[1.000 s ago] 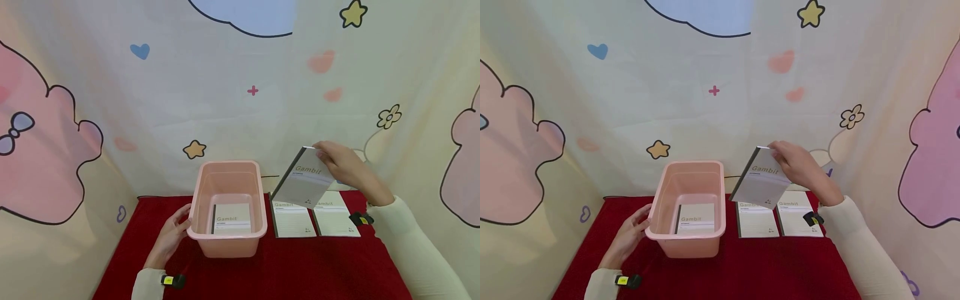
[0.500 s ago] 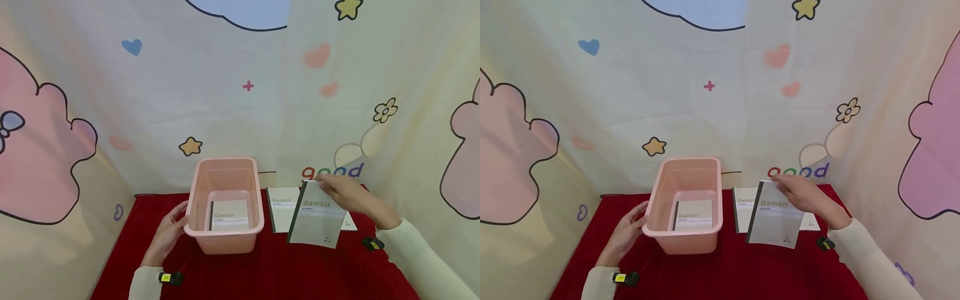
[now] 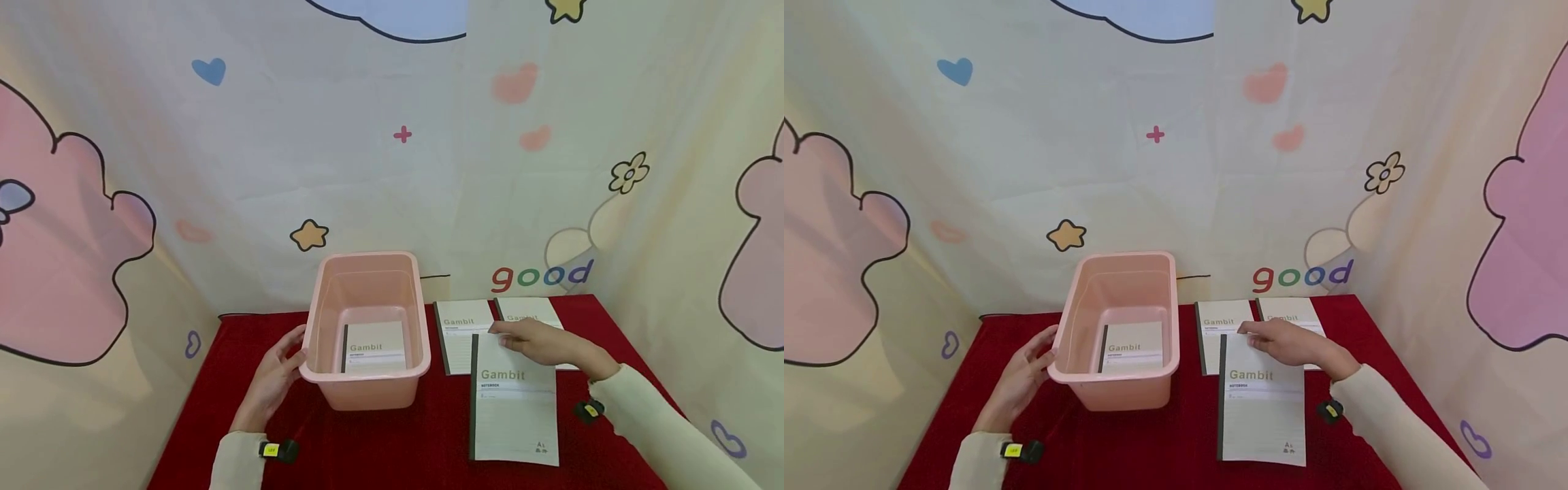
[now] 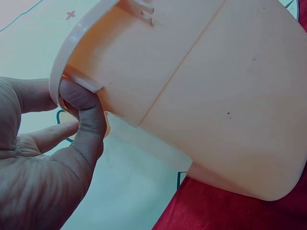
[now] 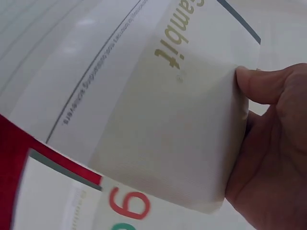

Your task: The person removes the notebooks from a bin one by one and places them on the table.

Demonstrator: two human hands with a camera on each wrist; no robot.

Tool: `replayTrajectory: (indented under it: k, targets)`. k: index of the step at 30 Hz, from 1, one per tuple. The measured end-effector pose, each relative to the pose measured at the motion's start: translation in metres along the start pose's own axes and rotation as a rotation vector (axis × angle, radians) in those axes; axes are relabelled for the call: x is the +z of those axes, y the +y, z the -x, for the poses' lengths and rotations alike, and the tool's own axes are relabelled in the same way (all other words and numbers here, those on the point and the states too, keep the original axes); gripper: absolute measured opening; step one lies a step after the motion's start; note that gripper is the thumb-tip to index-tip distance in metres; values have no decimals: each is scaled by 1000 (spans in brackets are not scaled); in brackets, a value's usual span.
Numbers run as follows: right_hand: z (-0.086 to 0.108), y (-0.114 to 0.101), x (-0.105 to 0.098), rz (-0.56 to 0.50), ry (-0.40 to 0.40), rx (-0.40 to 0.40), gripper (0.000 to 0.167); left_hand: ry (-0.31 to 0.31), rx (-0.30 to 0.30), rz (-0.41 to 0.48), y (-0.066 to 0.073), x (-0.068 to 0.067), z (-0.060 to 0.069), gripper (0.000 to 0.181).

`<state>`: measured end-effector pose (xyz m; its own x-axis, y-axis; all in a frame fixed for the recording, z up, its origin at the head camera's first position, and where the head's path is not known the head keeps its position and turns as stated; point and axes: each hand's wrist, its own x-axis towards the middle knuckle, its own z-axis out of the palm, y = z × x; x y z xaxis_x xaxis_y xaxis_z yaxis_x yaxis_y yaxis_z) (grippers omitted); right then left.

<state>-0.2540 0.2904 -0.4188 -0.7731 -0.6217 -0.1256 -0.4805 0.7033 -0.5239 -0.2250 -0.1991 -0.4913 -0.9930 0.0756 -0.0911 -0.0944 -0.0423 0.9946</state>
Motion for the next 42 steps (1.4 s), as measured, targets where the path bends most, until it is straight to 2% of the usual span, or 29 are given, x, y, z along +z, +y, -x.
replayTrajectory:
  k: [4,14,20,23,29,37,42]
  targets:
    - [-8,6,16,-54,-61,-3,27,-12,0,-2,1,1,1,57]
    - [-30,25,51,-85,-171,-14,20,0,0,-3,1,-1,0,56]
    - [-44,39,61,-105,-189,50,21,-11,-6,4,0,0,-1,57]
    - [-49,47,69,-105,-175,67,21,-8,-5,3,-1,-1,-1,57]
    - [-57,56,85,-38,-104,70,19,-13,3,5,-2,-1,-1,58]
    - [-66,52,99,154,-26,64,12,-11,-1,6,-2,-1,0,57]
    - [-69,49,105,182,-15,99,14,-12,0,5,-2,-1,0,56]
